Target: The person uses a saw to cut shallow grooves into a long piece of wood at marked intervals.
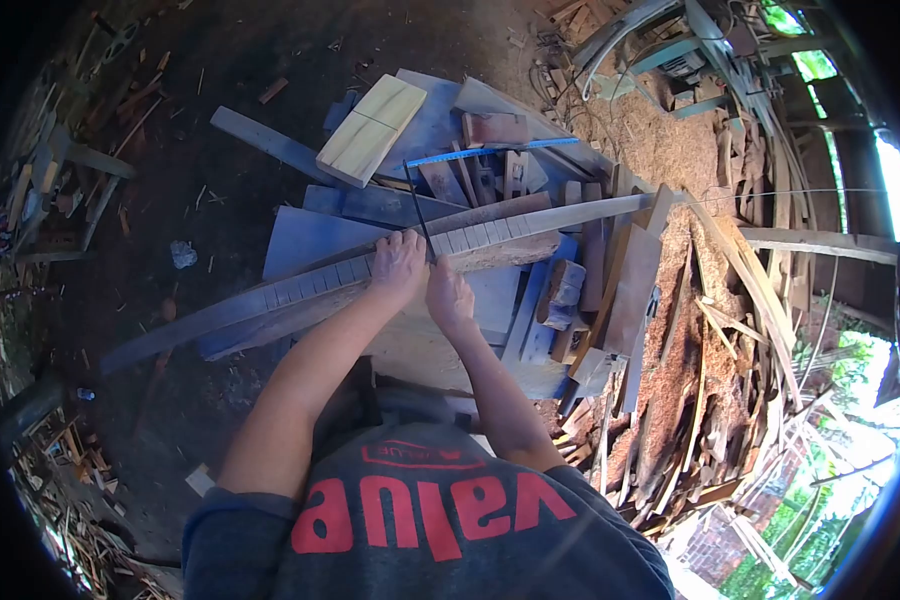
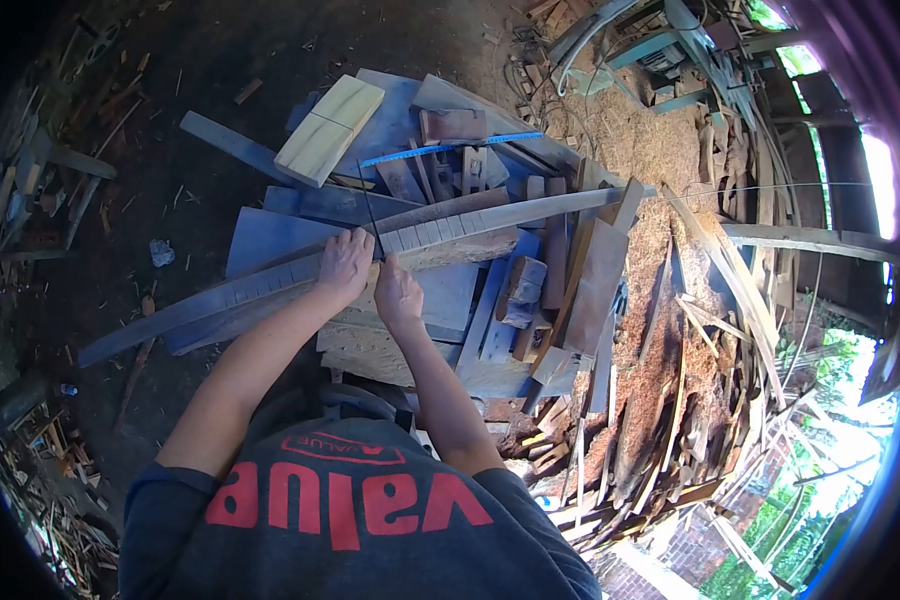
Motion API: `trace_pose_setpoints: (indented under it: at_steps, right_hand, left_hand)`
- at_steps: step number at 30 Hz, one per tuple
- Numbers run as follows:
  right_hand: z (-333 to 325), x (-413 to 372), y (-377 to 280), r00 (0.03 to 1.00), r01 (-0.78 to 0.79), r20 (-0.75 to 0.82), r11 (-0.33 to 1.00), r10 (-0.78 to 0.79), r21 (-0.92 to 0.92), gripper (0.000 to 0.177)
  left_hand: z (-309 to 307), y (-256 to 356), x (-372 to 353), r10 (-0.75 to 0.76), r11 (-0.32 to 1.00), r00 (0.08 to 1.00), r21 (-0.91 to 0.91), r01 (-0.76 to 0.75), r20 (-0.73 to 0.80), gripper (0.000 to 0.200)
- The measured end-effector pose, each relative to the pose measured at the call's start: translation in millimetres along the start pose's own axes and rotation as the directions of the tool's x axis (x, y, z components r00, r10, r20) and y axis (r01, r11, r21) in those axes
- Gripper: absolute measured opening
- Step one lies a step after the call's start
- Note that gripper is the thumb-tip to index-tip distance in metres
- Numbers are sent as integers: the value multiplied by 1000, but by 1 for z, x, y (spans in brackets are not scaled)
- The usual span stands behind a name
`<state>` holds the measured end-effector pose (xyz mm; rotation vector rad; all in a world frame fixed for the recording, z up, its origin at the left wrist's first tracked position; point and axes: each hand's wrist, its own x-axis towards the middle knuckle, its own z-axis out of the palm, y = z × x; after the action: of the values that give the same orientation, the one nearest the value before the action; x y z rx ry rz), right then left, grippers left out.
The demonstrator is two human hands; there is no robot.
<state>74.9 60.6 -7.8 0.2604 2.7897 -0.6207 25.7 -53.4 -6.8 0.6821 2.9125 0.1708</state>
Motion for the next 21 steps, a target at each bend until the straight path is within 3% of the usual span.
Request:
trace_pose_setpoints:
  at_steps: [5, 11, 15, 17, 21]
  right_hand:
    - [-2, -53, 22, 999, -40, 29, 998, 38, 57, 18]
    - [1, -3, 7, 1000, 26, 1, 998, -26, 48, 20]
    - [-1, -32, 15, 999, 38, -29, 998, -37, 47, 20]
    - [-3, -56, 24, 997, -50, 52, 999, 50, 0, 19]
    - [-4, -32, 17, 999, -30, 15, 1000, 30, 7, 18]
  left_hand:
    - [-2, -1, 0, -4, 1000, 1000, -5, 4, -28, 26]
    - [-1, 2, 0, -11, 1000, 1000, -8, 11, 2, 28]
    - [-1, 1, -1, 5, 1000, 1000, 28, -5, -5, 29]
    - [0, -1, 1, 2, 1000, 1000, 25, -1, -23, 29]
    - [5, 2, 1, -6, 1000, 1000, 9, 6, -15, 27]
